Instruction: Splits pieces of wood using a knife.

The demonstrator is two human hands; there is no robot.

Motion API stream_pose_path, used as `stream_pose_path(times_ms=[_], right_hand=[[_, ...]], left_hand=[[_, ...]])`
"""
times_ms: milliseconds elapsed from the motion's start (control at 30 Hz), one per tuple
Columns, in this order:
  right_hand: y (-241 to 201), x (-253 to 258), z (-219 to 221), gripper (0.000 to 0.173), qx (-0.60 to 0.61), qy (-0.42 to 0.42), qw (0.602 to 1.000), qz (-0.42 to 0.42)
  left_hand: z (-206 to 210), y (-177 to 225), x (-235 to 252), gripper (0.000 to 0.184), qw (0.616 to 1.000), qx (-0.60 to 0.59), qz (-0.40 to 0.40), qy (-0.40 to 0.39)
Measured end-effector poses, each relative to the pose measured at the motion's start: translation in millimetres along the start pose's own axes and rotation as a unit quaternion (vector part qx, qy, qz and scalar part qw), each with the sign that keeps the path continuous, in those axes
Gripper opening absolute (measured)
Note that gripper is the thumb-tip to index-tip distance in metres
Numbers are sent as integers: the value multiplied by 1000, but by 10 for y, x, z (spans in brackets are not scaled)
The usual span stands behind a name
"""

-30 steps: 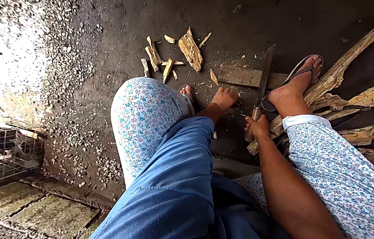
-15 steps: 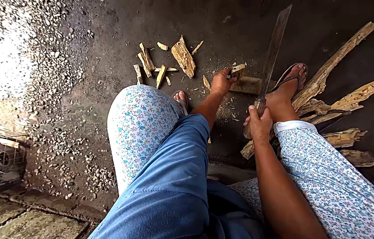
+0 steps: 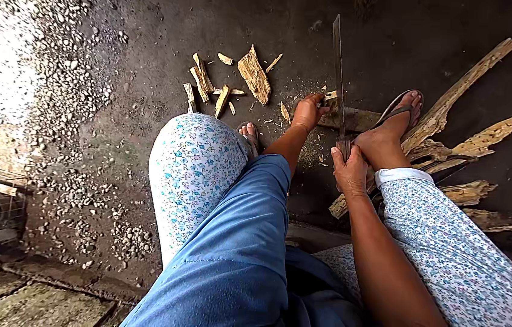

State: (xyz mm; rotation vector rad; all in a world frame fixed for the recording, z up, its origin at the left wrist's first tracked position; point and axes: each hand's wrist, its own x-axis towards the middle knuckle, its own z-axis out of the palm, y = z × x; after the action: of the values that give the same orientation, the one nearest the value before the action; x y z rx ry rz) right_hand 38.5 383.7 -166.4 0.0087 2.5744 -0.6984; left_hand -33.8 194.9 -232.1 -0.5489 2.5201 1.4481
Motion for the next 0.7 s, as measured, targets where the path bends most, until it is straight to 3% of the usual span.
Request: stream_pose_path(times_ms=[200,367,533,567,633,700], right_hand=[[-108,-74,-139,40,204,-74,974,60],[-226,-181,-226,47,101,66,992,-47],[-407,-255,-315,50,110,216,947,-211],[-347,-253,-255,51,83,203,957,-192],[-237,-209,-167,54,11,69,996,-58],[-249,-80,-143,56,-67,-42,996,45]], left_hand=[[20,-21,13,46,1000,4,-4,-4],[18,-13,12,45,1000,-9,0,-3],[-1,7,-11,42,1000,-10,4,-2],[-10,10,-6,42,1000,-9,5,-4],[-5,19,-9,41,1000,-5,1,-10],[6,26,8,41,1000,1,-2,-13]])
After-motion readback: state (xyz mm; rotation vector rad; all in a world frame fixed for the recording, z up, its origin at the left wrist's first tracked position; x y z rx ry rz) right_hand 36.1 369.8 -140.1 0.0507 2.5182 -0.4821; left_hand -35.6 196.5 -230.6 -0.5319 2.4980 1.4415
